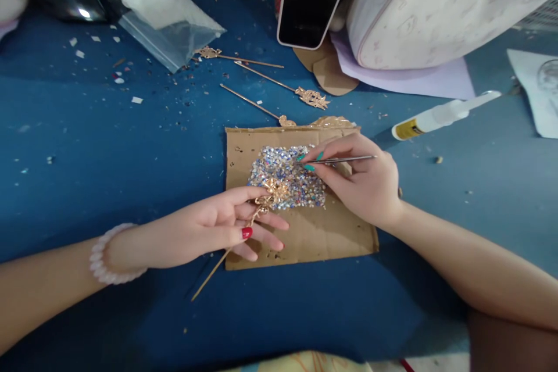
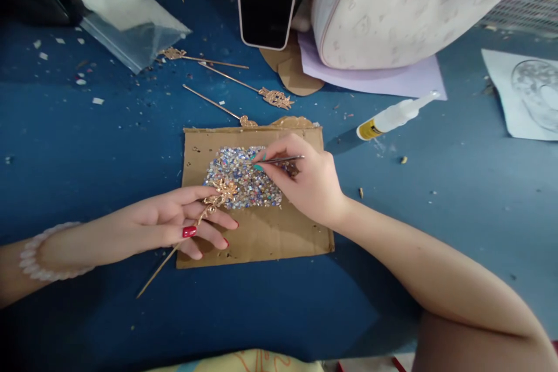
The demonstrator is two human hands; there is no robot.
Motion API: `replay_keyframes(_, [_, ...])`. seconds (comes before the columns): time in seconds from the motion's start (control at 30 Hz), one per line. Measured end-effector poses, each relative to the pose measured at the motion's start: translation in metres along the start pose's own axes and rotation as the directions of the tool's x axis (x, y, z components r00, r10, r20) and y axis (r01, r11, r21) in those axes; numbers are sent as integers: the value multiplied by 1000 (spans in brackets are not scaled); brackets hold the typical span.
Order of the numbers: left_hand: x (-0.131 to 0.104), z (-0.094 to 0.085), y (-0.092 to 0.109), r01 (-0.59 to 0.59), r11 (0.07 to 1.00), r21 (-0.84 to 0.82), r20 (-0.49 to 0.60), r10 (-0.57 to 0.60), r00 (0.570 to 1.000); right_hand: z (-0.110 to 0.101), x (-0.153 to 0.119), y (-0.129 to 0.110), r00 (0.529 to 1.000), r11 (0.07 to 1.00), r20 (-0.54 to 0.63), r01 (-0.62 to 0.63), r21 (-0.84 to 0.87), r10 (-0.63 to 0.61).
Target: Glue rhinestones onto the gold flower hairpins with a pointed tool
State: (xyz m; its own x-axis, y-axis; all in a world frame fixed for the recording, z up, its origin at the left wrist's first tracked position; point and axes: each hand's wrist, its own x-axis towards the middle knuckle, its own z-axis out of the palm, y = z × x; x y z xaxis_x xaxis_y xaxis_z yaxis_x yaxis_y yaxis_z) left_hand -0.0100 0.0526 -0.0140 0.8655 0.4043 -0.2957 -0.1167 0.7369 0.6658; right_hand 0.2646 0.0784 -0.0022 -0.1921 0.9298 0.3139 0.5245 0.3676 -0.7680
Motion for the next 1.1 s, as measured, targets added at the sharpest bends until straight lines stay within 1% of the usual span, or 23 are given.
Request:
replay_keyframes(0.13, [1,-1,-1,11,1000,-17,-12,-11,1000,1,0,-1,999,998,16,30,-56,-29])
replay_keyframes(0.43, [1,2,1,13,1000,5,-71,-12,997,2,0,4,998,998,24,66,-14,-65])
replay_keyframes(0.63, [3,3,6,28,1000,3,-90,-28,996,2,1,8,997,997,11,75,-31,-75])
replay_keyframes(0.93, [6,4,9,43,998,52,-152,-34,988,3,3,10,997,998,48,56,-13,-55])
replay_keyframes(1.1, [4,0,8,9,998,55,-160,0,987,4,3,12,999,999,38,34,-9,-34])
